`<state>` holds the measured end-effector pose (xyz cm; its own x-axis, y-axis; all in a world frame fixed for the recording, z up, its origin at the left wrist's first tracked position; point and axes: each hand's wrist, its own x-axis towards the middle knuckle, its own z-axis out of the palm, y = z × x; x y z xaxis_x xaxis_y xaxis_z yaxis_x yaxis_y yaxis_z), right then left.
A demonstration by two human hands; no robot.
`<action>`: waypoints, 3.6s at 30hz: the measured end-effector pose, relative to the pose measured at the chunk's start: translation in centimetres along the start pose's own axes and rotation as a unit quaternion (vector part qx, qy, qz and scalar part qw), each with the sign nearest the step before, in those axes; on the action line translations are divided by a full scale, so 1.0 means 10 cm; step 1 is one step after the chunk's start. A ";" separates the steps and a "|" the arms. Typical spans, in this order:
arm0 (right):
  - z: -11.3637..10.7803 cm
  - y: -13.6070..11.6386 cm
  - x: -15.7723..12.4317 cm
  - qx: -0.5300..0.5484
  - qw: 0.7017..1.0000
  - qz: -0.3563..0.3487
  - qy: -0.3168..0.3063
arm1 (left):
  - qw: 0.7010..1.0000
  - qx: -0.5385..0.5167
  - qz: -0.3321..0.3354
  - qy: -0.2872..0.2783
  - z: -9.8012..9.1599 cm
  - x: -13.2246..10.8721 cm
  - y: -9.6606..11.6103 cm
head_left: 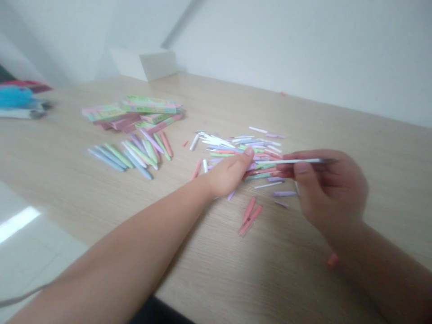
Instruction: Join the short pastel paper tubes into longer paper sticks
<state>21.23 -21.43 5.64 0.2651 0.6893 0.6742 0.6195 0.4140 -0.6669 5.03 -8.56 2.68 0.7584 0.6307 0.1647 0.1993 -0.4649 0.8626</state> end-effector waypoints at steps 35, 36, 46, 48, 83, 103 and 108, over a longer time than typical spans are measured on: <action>-0.07 0.25 -0.04 -0.088 0.986 -0.032 -0.136 | 0.991 0.120 0.058 -0.005 0.03 -0.04 0.09; -0.07 0.25 -0.05 -0.089 0.986 -0.034 -0.137 | 0.991 0.118 0.058 -0.005 0.03 -0.04 0.09; -0.04 0.27 -0.08 -0.037 0.991 0.003 -0.131 | 0.994 0.098 0.044 -0.016 0.01 -0.06 0.14; -0.04 0.27 -0.09 -0.021 0.990 0.018 -0.139 | 0.995 0.085 0.048 -0.033 0.02 -0.07 0.16; -0.08 0.27 0.06 -0.204 0.828 -0.047 -0.520 | 0.999 0.001 0.001 0.046 0.05 0.01 0.14; -0.21 -0.05 -0.12 -0.230 0.854 -0.029 -0.465 | 0.992 0.113 0.052 0.028 0.01 0.01 0.09; -0.62 -0.46 -0.46 -0.144 0.860 -0.116 -0.475 | 0.981 0.183 0.065 0.004 0.00 0.01 0.11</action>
<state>21.72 -30.14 7.58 -0.5290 0.8397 0.1229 0.7681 0.5353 -0.3514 5.28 -9.01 3.68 0.7870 0.5561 0.2670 0.3124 -0.7325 0.6049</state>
